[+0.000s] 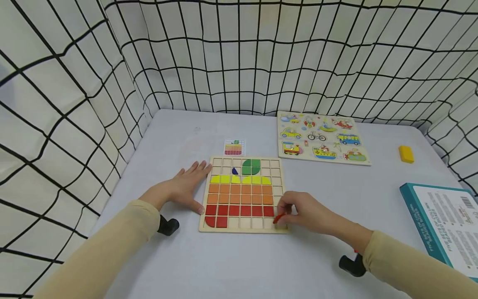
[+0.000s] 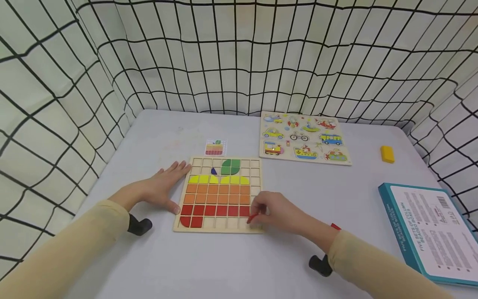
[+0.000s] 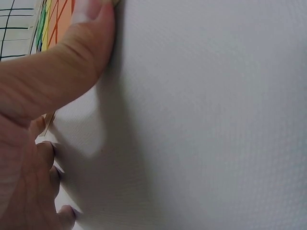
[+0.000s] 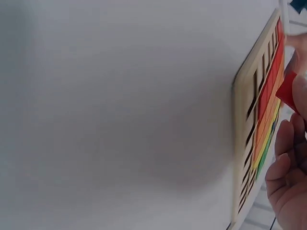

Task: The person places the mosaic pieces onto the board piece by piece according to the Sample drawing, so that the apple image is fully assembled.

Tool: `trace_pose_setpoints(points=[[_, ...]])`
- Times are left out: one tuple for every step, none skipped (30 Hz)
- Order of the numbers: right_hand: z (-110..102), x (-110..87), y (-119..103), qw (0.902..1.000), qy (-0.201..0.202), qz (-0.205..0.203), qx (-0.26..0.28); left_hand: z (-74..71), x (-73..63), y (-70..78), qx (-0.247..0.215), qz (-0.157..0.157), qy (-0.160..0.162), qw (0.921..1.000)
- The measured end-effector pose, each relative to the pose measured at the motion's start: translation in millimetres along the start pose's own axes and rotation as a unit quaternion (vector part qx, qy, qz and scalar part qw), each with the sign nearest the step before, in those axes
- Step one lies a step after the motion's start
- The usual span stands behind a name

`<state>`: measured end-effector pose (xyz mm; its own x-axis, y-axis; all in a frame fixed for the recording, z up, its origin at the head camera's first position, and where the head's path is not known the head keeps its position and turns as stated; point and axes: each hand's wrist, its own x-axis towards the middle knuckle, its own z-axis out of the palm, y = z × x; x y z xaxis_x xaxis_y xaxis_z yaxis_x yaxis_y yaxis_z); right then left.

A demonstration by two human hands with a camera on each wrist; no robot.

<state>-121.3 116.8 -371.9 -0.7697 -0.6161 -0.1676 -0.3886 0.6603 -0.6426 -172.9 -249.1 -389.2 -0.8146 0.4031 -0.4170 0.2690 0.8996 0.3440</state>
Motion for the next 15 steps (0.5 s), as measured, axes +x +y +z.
trace_pose_setpoints(points=[[4,7.2,-5,1.0,-0.001,-0.003,0.006,0.1,-0.3,0.1,-0.001,-0.001,0.0,1.0],[8,13.8,-11,0.9999,-0.004,-0.005,0.011,0.1,-0.5,0.2,-0.001,0.0,0.0,1.0],[12,20.0,-16,0.9999,-0.008,-0.003,0.015,0.0,-0.7,0.3,0.0,0.0,0.0,1.0],[16,25.6,-21,0.9997,-0.011,-0.001,0.021,-0.2,-0.8,0.7,0.0,0.001,0.0,1.0],[19,31.0,-26,0.9995,-0.015,-0.001,0.029,-0.4,-0.9,0.9,0.002,0.0,0.0,1.0],[22,35.9,-30,0.9992,-0.017,-0.002,0.036,-0.7,-1.0,1.1,0.003,-0.001,0.0,1.0],[25,40.3,-35,0.999,-0.019,-0.004,0.04,-1.0,-1.1,1.2,0.003,-0.002,-0.001,1.0],[27,44.5,-38,0.9989,-0.021,-0.007,0.041,-1.1,-1.1,1.3,0.005,-0.004,-0.001,1.0],[30,48.2,-42,0.9988,-0.024,-0.009,0.043,-1.3,-1.3,1.3,0.005,-0.006,-0.002,1.0],[32,51.8,-46,0.9987,-0.027,-0.012,0.043,-1.3,-1.4,1.2,0.005,-0.008,-0.003,1.0],[34,54.8,-49,0.9986,-0.029,-0.014,0.042,-1.2,-1.6,0.9,0.005,-0.009,-0.003,0.9999],[36,57.2,-52,0.9986,-0.032,-0.013,0.039,-0.9,-1.6,0.7,0.005,-0.008,-0.003,1.0],[37,59.2,-54,0.9986,-0.035,-0.012,0.037,-0.7,-1.6,0.5,0.005,-0.007,-0.003,1.0],[39,60.9,-57,0.9987,-0.037,-0.01,0.034,-0.3,-1.5,0.2,0.004,-0.006,-0.004,1.0],[40,62.2,-59,0.9987,-0.039,-0.007,0.033,0.1,-1.6,0.0,0.003,-0.004,-0.004,1.0]])
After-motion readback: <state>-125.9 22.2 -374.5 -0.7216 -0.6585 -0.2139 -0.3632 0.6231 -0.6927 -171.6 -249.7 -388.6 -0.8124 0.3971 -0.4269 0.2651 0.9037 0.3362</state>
